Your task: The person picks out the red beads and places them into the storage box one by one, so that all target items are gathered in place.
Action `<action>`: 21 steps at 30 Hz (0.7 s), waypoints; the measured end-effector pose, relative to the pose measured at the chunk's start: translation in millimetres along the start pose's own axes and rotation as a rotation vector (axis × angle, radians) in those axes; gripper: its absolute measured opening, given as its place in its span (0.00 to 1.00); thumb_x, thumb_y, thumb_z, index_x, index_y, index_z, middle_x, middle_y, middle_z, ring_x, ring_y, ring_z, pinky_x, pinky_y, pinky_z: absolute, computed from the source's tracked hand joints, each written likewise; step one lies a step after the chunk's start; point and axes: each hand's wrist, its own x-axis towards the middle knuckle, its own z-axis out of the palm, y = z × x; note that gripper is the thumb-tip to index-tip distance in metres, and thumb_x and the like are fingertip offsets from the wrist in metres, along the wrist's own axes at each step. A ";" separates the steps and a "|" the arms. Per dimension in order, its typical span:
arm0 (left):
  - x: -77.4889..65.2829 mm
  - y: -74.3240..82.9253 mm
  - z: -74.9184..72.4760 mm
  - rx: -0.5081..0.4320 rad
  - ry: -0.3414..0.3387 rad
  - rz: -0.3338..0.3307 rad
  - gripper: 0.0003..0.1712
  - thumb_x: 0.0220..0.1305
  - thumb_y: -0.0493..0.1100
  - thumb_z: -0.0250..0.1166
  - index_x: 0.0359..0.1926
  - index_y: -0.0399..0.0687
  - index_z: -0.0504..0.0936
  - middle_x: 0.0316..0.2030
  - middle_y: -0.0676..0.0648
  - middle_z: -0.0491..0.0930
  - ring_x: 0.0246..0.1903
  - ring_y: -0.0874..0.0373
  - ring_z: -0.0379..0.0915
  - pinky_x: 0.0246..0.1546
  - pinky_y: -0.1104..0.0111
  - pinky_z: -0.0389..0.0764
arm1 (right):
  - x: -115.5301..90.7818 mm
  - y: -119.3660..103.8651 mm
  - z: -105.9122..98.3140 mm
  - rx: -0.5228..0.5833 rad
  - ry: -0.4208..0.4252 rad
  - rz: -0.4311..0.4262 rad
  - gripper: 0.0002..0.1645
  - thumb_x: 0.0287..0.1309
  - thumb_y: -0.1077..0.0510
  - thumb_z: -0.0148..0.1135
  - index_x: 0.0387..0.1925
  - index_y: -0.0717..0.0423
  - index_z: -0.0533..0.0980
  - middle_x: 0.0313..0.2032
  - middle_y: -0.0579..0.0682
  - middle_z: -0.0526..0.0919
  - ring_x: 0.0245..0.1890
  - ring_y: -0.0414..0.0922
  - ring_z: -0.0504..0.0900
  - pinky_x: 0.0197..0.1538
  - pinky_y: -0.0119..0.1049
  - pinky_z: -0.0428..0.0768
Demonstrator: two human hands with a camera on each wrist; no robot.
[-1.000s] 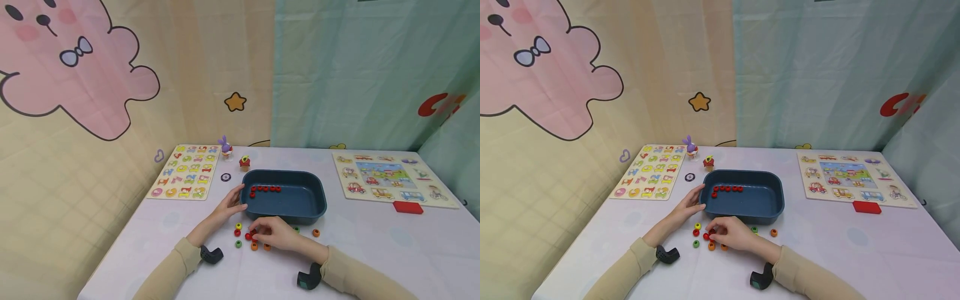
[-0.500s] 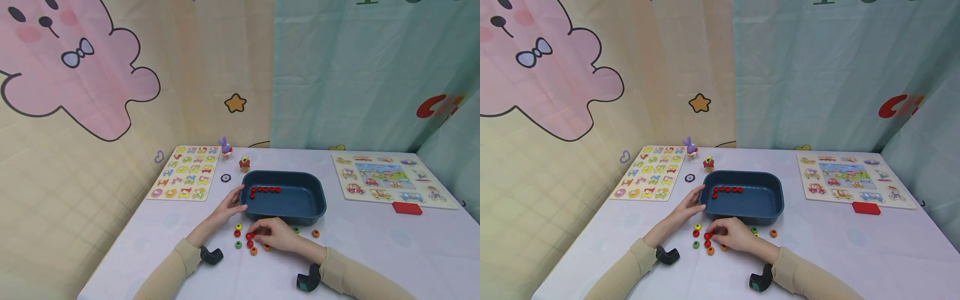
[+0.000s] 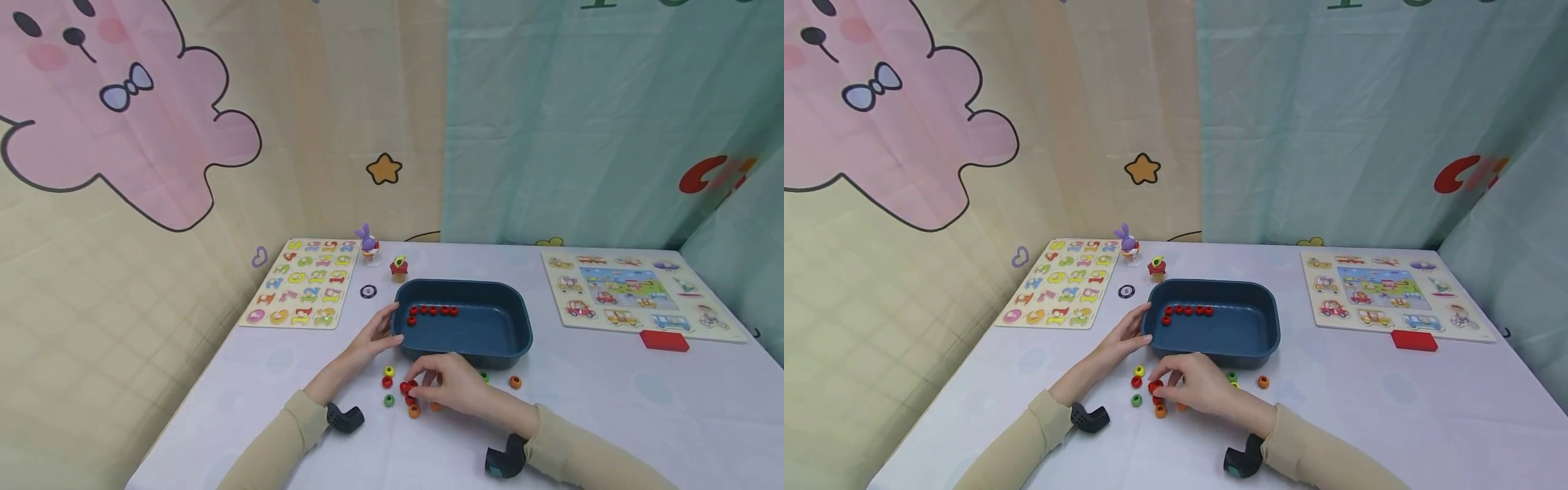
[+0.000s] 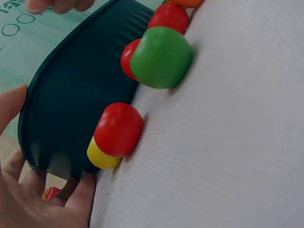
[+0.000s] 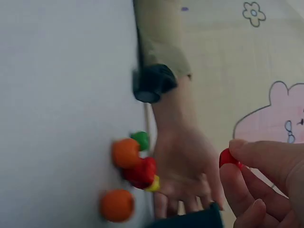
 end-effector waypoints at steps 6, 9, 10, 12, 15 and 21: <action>-0.8 1.8 -0.4 -0.003 -0.009 -0.024 0.36 0.58 0.49 0.60 0.64 0.71 0.53 0.66 0.57 0.49 0.64 0.57 0.46 0.61 0.56 0.55 | 24.0 -37.5 -47.2 0.007 0.074 -0.077 0.11 0.49 0.56 0.65 0.37 0.51 0.78 0.28 0.41 0.78 0.22 0.39 0.72 0.25 0.29 0.74; -4.4 7.7 -0.6 0.000 -0.019 -0.031 0.36 0.60 0.46 0.58 0.66 0.68 0.51 0.67 0.55 0.46 0.65 0.55 0.43 0.61 0.56 0.54 | 46.4 -46.0 -74.1 0.062 0.115 -0.093 0.11 0.49 0.62 0.64 0.37 0.57 0.78 0.31 0.48 0.79 0.23 0.46 0.73 0.26 0.31 0.75; -5.9 10.5 -0.3 0.001 -0.019 -0.031 0.37 0.61 0.46 0.58 0.66 0.67 0.51 0.67 0.54 0.45 0.65 0.55 0.42 0.61 0.56 0.54 | 54.5 -44.4 -81.4 0.082 0.126 -0.091 0.11 0.49 0.63 0.64 0.37 0.59 0.77 0.31 0.50 0.80 0.23 0.48 0.73 0.26 0.31 0.75; -8.6 15.6 0.8 0.002 -0.020 -0.031 0.37 0.61 0.44 0.57 0.67 0.64 0.50 0.68 0.53 0.44 0.65 0.55 0.41 0.61 0.56 0.53 | 69.6 -36.5 -91.7 0.125 0.131 -0.076 0.12 0.49 0.63 0.64 0.38 0.61 0.77 0.33 0.52 0.80 0.25 0.52 0.75 0.29 0.33 0.77; -9.8 18.6 2.2 -0.001 -0.015 -0.034 0.37 0.61 0.43 0.57 0.67 0.61 0.50 0.68 0.53 0.44 0.65 0.55 0.41 0.61 0.56 0.53 | 91.3 -12.0 -99.2 0.149 0.142 -0.038 0.13 0.48 0.59 0.65 0.37 0.59 0.78 0.34 0.51 0.81 0.28 0.52 0.77 0.33 0.34 0.78; -1.5 4.6 1.2 0.001 0.015 -0.036 0.35 0.60 0.44 0.58 0.64 0.71 0.54 0.66 0.57 0.48 0.65 0.58 0.45 0.61 0.57 0.54 | 114.8 43.5 -99.0 0.111 0.093 0.004 0.13 0.45 0.54 0.68 0.35 0.55 0.79 0.34 0.48 0.81 0.28 0.47 0.78 0.36 0.37 0.78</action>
